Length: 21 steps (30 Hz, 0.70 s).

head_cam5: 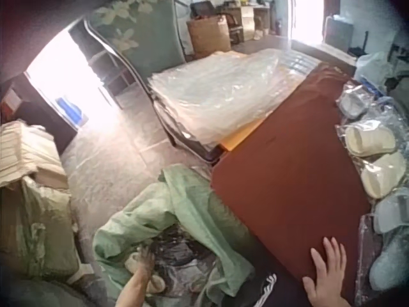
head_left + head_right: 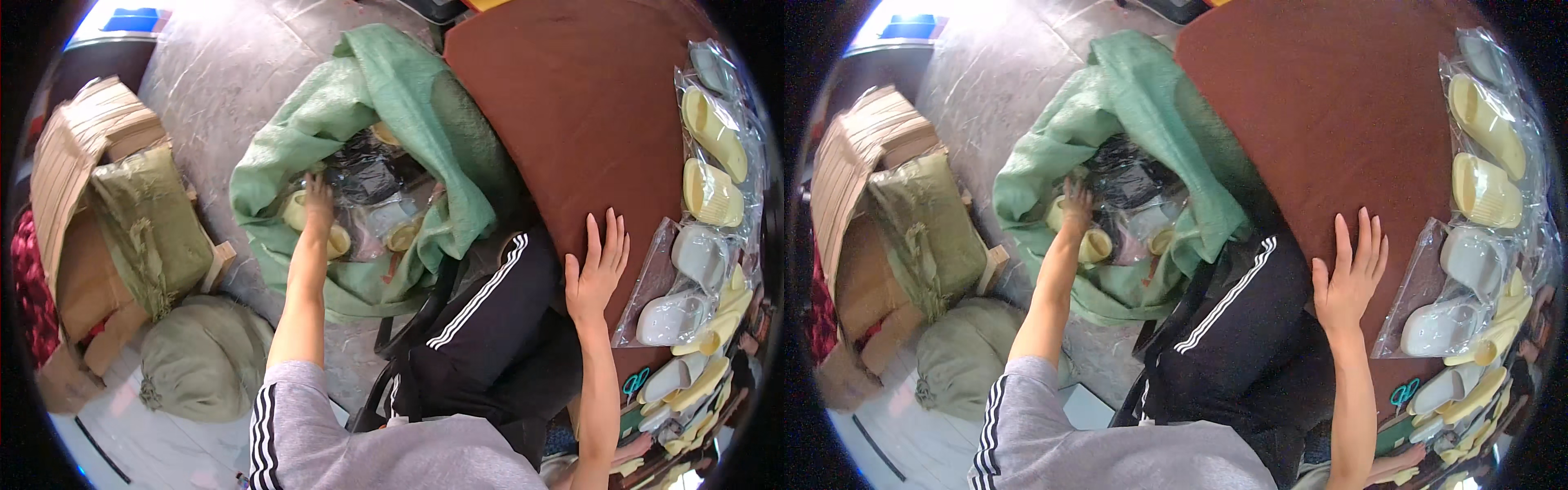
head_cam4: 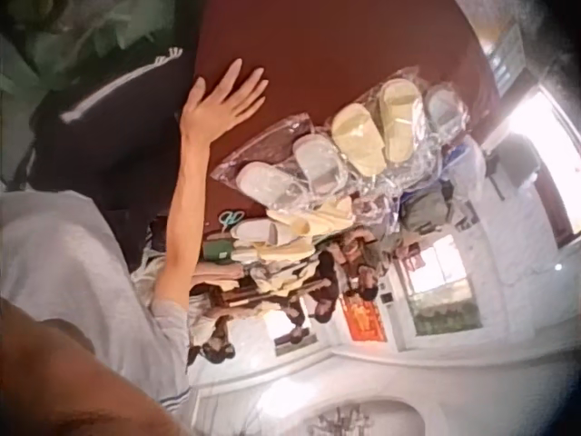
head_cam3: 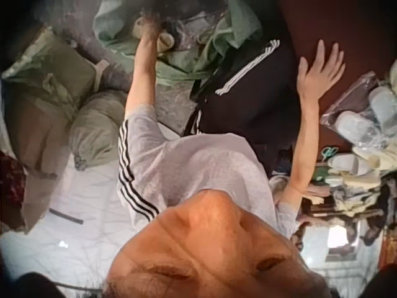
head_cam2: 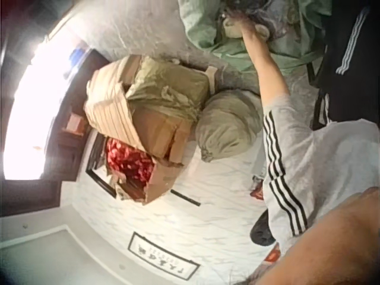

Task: The person packs pairs of slippers into plastic bags, starting with a yellow pair and setting them aside. They then retrieve a pair of black slippers from a sack to bag them, followed by packing a final pair of white slippers.

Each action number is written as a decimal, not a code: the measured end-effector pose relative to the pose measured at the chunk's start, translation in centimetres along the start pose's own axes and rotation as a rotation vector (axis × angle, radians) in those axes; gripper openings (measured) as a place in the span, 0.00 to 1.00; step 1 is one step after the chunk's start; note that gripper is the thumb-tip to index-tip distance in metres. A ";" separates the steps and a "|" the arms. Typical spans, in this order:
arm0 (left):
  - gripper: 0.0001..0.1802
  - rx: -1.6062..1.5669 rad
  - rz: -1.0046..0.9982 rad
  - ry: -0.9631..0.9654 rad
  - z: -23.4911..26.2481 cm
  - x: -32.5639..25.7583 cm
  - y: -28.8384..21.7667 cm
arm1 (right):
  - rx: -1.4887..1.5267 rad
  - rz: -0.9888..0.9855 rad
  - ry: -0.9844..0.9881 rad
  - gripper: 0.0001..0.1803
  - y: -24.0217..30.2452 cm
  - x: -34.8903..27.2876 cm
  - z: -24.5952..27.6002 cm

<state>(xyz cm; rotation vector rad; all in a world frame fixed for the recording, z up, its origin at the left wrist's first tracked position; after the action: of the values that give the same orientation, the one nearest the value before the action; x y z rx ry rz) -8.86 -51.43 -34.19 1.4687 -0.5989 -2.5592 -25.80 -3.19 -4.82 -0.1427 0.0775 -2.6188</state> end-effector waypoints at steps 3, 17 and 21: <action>0.30 0.116 -0.047 -0.015 -2.5 0.5 0.2 | -0.004 -0.015 0.051 0.32 -0.1 0.3 -0.5; 0.18 -0.347 -0.582 -0.297 10.3 -0.2 -15.1 | -0.061 0.007 0.058 0.32 -1.1 0.1 -1.2; 0.31 -0.722 -0.151 -0.339 8.3 5.9 -7.9 | 0.055 0.034 0.042 0.33 1.3 1.4 -2.0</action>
<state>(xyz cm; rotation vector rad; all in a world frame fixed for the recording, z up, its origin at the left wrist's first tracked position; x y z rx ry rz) -18.31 -43.76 -38.32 0.8657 0.4069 -2.7042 -26.61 -4.91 -6.77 -0.0666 0.0220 -2.5875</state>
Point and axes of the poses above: each hand's wrist, its own x-axis towards the middle knuckle, its own z-axis out of the back of the hand, y = z × x, the point moved 7 cm from there along x, towards the middle knuckle, and after that the axes turned 15 degrees about -x, right-handed, at the moved point
